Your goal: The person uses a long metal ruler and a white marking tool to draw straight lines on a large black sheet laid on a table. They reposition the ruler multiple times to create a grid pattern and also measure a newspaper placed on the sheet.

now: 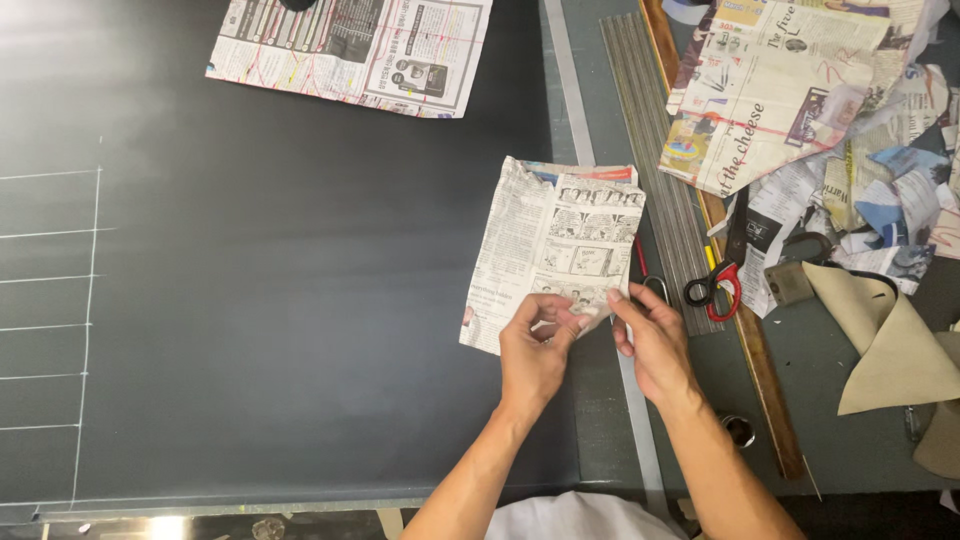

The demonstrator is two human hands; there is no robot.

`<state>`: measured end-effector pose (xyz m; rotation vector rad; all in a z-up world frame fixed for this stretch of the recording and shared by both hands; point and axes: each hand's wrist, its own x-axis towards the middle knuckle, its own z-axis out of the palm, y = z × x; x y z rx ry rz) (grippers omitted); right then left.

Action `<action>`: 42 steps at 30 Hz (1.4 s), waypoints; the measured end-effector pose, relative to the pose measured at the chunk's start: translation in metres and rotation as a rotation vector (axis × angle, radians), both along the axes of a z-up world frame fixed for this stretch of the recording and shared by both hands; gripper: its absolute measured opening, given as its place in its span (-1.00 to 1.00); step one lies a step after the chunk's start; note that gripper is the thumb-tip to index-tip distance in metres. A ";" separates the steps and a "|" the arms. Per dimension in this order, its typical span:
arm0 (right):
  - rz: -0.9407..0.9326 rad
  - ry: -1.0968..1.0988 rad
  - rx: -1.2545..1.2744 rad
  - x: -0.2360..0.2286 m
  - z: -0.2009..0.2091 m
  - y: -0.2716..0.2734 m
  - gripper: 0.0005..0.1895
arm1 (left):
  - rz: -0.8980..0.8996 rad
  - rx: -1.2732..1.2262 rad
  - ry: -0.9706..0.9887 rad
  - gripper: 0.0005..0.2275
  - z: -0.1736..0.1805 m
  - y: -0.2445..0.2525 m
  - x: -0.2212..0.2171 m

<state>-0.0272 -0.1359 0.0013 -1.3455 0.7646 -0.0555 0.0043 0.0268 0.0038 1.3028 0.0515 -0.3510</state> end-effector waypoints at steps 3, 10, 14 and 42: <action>0.004 0.006 0.024 -0.005 -0.007 -0.004 -0.73 | -0.031 0.217 -0.345 -0.62 0.012 0.007 -0.007; 0.061 -0.041 -0.015 -0.009 -0.015 -0.008 -0.65 | -0.088 0.495 -0.750 -0.73 0.027 0.019 -0.015; 0.044 -0.028 -0.039 -0.010 -0.014 -0.006 -0.66 | -0.088 0.463 -0.674 -0.89 0.021 0.017 -0.017; -0.077 0.010 -0.282 -0.023 -0.023 -0.050 -0.69 | 0.513 0.148 0.192 -0.66 -0.095 0.203 0.033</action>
